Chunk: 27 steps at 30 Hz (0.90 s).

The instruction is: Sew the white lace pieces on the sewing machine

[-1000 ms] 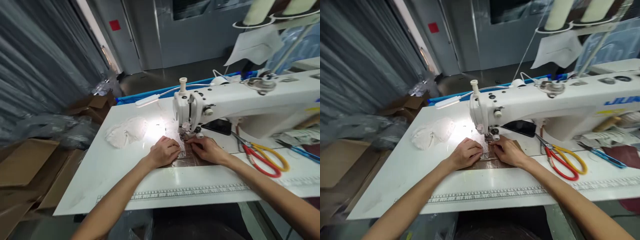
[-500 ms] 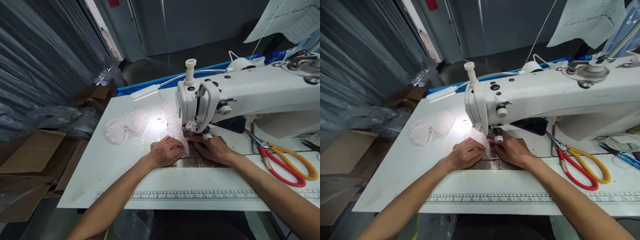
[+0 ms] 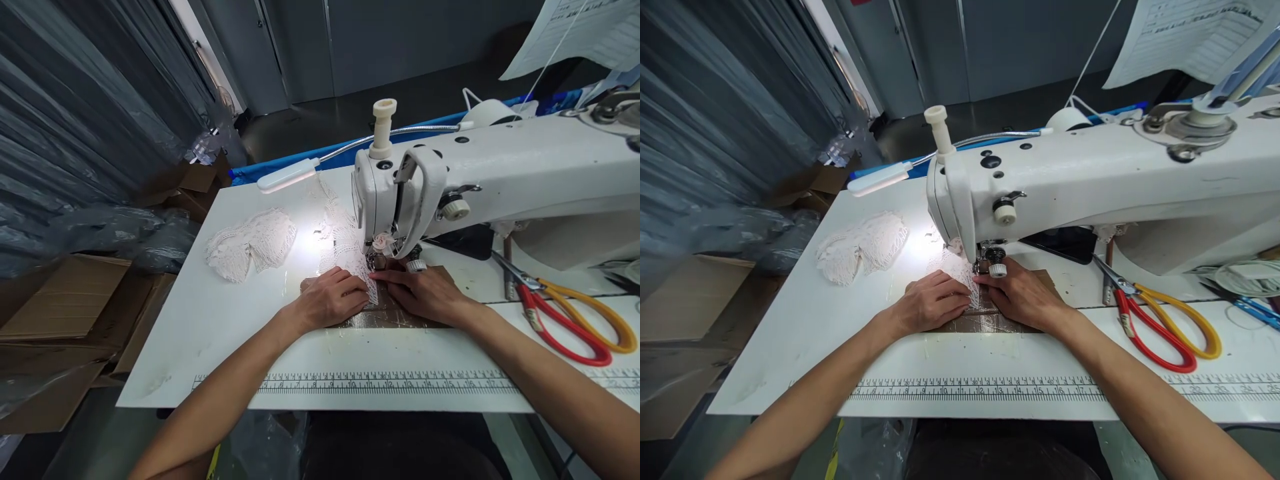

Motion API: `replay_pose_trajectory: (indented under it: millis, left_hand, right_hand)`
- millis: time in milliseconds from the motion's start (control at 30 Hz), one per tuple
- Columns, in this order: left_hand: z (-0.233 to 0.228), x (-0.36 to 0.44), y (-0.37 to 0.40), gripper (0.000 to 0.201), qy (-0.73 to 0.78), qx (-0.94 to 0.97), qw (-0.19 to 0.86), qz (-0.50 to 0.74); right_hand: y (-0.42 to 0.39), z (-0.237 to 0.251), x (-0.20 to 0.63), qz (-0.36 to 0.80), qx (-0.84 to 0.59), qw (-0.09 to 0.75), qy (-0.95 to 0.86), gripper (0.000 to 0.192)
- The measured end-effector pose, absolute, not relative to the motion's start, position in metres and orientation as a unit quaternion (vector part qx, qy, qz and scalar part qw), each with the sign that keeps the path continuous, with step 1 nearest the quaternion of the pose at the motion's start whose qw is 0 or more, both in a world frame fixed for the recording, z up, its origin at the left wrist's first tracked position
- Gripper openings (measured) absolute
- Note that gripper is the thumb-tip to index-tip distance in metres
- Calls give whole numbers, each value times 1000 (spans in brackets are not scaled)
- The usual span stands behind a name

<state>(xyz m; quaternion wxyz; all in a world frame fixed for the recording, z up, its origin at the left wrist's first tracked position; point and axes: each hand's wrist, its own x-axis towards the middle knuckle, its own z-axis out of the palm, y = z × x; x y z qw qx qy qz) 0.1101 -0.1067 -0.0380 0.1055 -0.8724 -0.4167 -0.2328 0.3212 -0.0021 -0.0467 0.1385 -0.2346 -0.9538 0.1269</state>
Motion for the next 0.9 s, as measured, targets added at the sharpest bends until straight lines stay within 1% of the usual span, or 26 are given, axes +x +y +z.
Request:
replay_pose_trajectory:
  millis: [133,267,400,567,700,900]
  left_hand:
    - [-33,112,-110,12,-416,-878,112,-207]
    - [-21,115,-111,16,-421,-891,77,-149]
    - [-17,114,-107,21,-411,-903,48,-117]
    - [-21,112,-107,26,-422,-898,42,-122]
    - [-24,111,-110,29,-433,-892,44,-122]
    - [-29,110,-109,34,-456,-879,41,-130]
  right_hand:
    - [-2,-47,323,130,-213,158,-955,38]
    - [-4,-43,324,116,-144,157,-970,37]
    - [-5,-40,323,82,-135,169,-973,37]
    - [-6,-45,323,64,-137,194,-969,36]
    - [-7,-50,322,67,-154,188,-968,36]
    - [-7,-52,318,40,-182,181,-966,38]
